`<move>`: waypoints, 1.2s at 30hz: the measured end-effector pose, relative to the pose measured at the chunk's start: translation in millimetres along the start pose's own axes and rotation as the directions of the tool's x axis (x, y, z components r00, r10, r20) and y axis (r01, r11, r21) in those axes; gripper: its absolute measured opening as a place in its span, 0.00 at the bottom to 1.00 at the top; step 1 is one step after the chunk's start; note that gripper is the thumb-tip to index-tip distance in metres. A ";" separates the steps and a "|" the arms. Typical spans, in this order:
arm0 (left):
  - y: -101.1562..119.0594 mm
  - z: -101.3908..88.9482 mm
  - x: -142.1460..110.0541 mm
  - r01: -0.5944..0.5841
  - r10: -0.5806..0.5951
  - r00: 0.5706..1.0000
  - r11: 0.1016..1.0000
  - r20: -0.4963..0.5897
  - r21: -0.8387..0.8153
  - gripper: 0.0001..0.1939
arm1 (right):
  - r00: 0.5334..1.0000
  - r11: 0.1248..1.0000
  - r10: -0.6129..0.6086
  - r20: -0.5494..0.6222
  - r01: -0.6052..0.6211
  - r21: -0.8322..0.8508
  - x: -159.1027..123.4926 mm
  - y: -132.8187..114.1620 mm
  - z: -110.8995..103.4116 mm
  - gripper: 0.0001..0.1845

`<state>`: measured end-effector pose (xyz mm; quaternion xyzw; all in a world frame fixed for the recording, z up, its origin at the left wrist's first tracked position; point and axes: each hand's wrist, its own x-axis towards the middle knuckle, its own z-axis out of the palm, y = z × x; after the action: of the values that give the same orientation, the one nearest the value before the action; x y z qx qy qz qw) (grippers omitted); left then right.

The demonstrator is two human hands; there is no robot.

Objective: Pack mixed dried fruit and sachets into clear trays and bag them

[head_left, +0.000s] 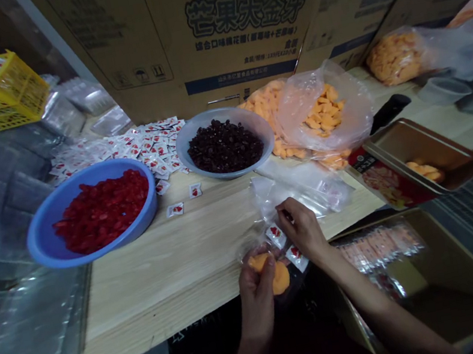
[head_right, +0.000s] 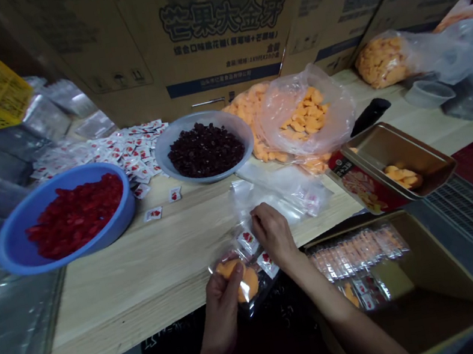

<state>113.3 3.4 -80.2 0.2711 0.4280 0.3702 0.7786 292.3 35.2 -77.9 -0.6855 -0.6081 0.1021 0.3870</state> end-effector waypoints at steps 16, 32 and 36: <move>33.1 -11.5 10.9 -0.159 0.129 0.969 0.978 -0.209 -0.134 0.22 | 0.991 0.966 -0.108 -0.084 0.085 -0.244 -12.7 8.0 -38.9 0.21; 59.1 -64.2 -10.1 -0.278 0.186 0.898 0.942 -0.399 -0.188 0.25 | 0.956 0.833 0.040 0.290 0.129 -0.539 -17.8 -19.0 18.5 0.13; 58.7 -67.2 -9.7 -0.278 0.189 0.902 0.942 -0.388 -0.187 0.26 | 0.923 0.894 0.162 0.348 0.013 -0.448 13.6 -25.5 33.5 0.10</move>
<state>31.3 36.6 -65.0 0.1521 0.4818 0.5536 0.6620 255.8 60.2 -79.5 -0.7460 -0.6509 0.1059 0.0928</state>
